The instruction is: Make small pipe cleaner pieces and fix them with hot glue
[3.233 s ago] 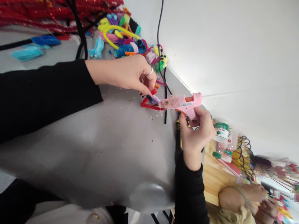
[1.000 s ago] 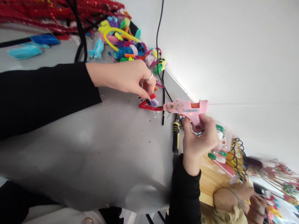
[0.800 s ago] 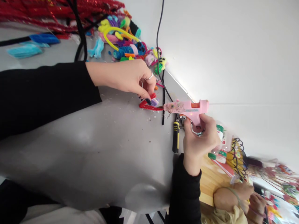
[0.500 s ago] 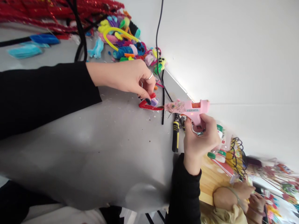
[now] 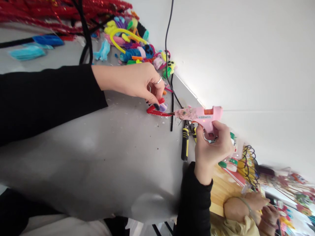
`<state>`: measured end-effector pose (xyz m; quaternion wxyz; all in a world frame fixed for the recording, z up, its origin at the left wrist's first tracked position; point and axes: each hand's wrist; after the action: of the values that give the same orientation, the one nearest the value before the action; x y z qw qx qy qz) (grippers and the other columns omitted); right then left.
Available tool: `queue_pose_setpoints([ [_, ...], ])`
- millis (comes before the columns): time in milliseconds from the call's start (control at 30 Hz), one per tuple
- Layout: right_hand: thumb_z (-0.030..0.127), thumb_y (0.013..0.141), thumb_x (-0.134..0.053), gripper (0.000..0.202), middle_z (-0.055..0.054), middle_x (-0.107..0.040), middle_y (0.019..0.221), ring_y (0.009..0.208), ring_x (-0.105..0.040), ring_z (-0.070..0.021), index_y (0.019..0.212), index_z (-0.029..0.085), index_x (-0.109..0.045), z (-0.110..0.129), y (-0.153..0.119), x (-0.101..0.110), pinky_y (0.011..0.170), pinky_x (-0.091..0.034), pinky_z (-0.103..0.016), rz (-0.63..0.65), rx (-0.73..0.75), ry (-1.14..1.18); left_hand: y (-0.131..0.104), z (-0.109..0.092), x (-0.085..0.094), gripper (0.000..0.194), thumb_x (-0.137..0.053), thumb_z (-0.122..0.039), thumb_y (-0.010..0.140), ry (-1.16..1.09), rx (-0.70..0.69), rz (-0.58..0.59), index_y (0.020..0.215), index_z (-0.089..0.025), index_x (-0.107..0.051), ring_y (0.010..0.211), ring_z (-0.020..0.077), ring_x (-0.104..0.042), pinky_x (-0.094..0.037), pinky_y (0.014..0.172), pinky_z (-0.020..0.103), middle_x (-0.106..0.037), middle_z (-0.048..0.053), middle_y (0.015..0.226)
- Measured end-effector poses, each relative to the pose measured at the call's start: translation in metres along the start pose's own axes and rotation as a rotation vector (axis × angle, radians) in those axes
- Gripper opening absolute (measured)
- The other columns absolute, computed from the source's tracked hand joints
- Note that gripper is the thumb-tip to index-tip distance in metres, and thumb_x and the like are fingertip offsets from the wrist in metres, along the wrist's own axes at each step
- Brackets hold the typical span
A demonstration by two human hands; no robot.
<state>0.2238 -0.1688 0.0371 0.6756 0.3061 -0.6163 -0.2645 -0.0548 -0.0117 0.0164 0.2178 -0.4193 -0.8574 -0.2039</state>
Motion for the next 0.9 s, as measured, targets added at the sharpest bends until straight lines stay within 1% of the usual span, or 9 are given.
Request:
queue_pose_setpoints([
  [100,0.023,0.082,-0.068,0.010,0.005,-0.060,0.069,0.052,-0.048,-0.0095,0.092,0.020,-0.066,0.0002,0.0004,-0.0001,0.054,-0.040,-0.024,-0.007,0.001,0.007,-0.0005,0.0009,0.0001,0.023,-0.075,-0.037,0.085,-0.002,-0.007,-0.002,0.085,-0.014,-0.080,0.072,0.0098,-0.063,-0.044,0.068,0.023,-0.078,0.002,0.087],
  [300,0.022,0.082,-0.067,0.010,0.004,-0.059,0.069,0.052,-0.047,-0.0096,0.091,0.021,-0.067,0.0000,0.0012,0.0005,0.054,-0.041,-0.025,-0.005,-0.024,0.001,0.0000,0.0033,-0.0001,0.025,-0.077,-0.038,0.087,0.002,0.009,0.005,0.088,-0.013,-0.080,0.076,0.0109,-0.061,-0.044,0.074,0.025,-0.077,0.003,0.090],
  [467,0.023,0.081,-0.067,0.009,0.004,-0.061,0.068,0.051,-0.047,-0.0101,0.090,0.021,-0.067,-0.0024,0.0004,0.0008,0.054,-0.041,-0.025,-0.025,-0.032,0.012,-0.0001,0.0032,-0.0002,0.024,-0.076,-0.037,0.087,-0.012,-0.012,0.002,0.086,-0.013,-0.080,0.072,0.0092,-0.060,-0.042,0.068,0.023,-0.077,0.002,0.086],
  [600,0.023,0.079,-0.067,0.012,0.004,-0.061,0.068,0.051,-0.048,-0.0102,0.091,0.020,-0.067,-0.0047,-0.0007,0.0003,0.055,-0.042,-0.026,-0.021,-0.047,0.012,0.0002,0.0039,0.0004,0.026,-0.076,-0.039,0.086,-0.006,-0.022,-0.001,0.086,-0.013,-0.079,0.071,0.0091,-0.061,-0.042,0.067,0.022,-0.078,0.002,0.086],
  [800,0.024,0.079,-0.066,0.012,0.004,-0.061,0.068,0.051,-0.048,-0.0105,0.091,0.021,-0.067,-0.0063,0.0001,0.0002,0.055,-0.042,-0.026,-0.009,-0.035,-0.023,0.0007,0.0032,0.0001,0.024,-0.070,-0.041,0.083,-0.019,-0.040,-0.021,0.080,-0.018,-0.078,0.069,0.0141,-0.066,-0.047,0.063,0.025,-0.080,0.003,0.086],
  [900,0.025,0.081,-0.066,0.012,0.004,-0.062,0.068,0.052,-0.048,-0.0107,0.092,0.021,-0.067,-0.0072,0.0010,0.0003,0.056,-0.042,-0.026,0.000,-0.016,-0.028,0.0004,0.0027,0.0000,0.024,-0.069,-0.041,0.082,-0.007,-0.044,-0.023,0.079,-0.019,-0.077,0.068,0.0151,-0.067,-0.048,0.062,0.026,-0.079,0.003,0.084],
])
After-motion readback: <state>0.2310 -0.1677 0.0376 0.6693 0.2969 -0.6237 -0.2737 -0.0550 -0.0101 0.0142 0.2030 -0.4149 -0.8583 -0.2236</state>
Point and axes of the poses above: each hand's wrist, its own y-axis towards the middle knuckle, its own x-axis out of the back of the hand, z = x × y
